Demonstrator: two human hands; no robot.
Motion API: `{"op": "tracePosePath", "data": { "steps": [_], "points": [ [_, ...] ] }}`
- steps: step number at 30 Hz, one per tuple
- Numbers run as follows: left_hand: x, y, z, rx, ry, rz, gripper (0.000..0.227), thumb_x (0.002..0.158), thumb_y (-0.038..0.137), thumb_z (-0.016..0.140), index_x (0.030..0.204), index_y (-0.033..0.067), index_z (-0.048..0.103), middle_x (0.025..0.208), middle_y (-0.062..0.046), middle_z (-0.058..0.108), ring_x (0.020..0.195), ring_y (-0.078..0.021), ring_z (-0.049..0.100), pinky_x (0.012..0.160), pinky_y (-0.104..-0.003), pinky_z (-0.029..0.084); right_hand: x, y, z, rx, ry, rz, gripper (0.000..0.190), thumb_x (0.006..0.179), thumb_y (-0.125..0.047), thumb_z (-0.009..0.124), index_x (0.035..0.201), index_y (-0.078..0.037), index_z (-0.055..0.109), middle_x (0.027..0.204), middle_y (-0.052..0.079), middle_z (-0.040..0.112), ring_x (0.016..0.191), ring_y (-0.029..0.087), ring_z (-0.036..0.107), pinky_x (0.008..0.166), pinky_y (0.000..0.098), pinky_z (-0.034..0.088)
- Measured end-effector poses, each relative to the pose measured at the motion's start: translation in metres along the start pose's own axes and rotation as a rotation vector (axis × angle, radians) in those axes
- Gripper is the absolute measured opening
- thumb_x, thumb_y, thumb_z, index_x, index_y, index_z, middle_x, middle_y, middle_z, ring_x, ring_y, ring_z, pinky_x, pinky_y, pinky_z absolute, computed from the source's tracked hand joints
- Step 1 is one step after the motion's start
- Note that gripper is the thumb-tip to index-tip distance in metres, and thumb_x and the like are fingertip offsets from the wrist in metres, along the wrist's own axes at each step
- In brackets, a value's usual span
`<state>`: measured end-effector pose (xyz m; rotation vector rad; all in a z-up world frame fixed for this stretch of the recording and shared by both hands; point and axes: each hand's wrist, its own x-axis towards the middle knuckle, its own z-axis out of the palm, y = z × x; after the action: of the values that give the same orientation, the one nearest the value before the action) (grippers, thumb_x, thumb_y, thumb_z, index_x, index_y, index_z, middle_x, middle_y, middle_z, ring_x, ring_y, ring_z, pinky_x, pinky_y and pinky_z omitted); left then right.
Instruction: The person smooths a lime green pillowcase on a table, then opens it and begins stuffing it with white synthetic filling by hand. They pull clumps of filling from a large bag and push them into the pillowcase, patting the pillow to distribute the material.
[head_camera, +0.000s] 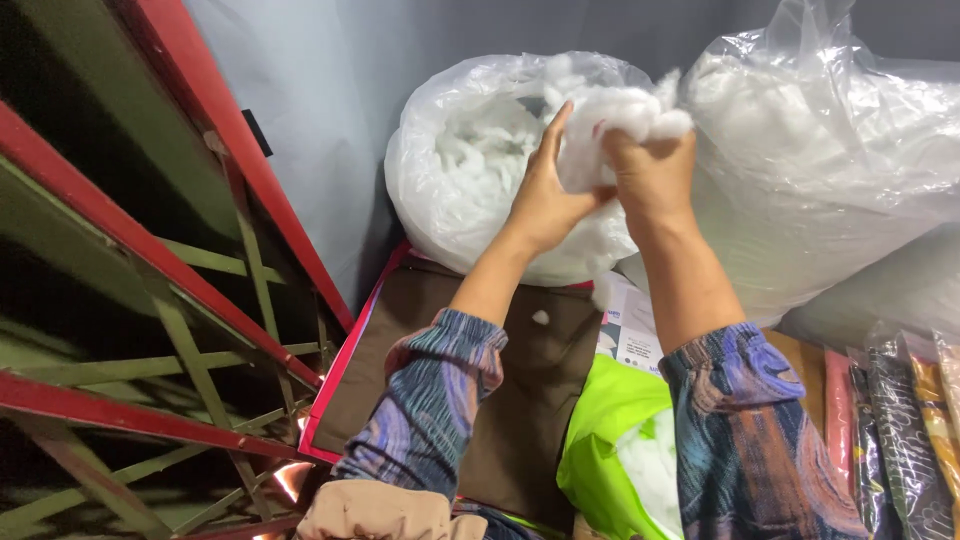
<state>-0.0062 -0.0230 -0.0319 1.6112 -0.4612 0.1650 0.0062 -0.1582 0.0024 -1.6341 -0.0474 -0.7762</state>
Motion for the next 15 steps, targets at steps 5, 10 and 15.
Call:
{"op": "tracePosePath", "data": {
  "steps": [5, 10, 15],
  "points": [
    [0.045, -0.009, 0.001, -0.073, 0.194, 0.063, 0.049, 0.080, 0.006, 0.064, 0.127, 0.0197, 0.065, 0.108, 0.001, 0.077, 0.094, -0.0138, 0.068, 0.082, -0.027, 0.056, 0.003, -0.028, -0.003, -0.009, -0.069, 0.086, 0.013, 0.073, -0.018, 0.073, 0.083, -0.016, 0.065, 0.082, -0.006, 0.063, 0.079, 0.008, 0.060, 0.068, 0.0278, 0.052],
    [0.059, 0.009, -0.023, -0.074, 0.231, 0.167, 0.054, 0.073, -0.010, 0.046, 0.113, 0.0197, 0.069, 0.117, -0.002, 0.075, 0.108, -0.0185, 0.070, 0.090, -0.025, 0.055, 0.007, -0.046, -0.009, -0.049, -0.145, 0.251, 0.022, 0.076, -0.016, 0.070, 0.097, -0.014, 0.068, 0.091, -0.003, 0.068, 0.090, 0.012, 0.069, 0.077, 0.0316, 0.061],
    [0.062, -0.009, -0.026, -0.266, 0.077, 0.231, 0.046, 0.067, -0.011, 0.040, 0.092, 0.0147, 0.068, 0.091, 0.002, 0.071, 0.085, -0.0122, 0.063, 0.072, -0.024, 0.052, -0.003, -0.054, -0.008, 0.167, -0.560, 0.309, 0.078, 0.075, -0.020, 0.083, 0.140, -0.022, 0.040, 0.120, 0.003, 0.064, 0.107, 0.015, 0.067, 0.082, 0.0314, 0.061]
  ]
}}
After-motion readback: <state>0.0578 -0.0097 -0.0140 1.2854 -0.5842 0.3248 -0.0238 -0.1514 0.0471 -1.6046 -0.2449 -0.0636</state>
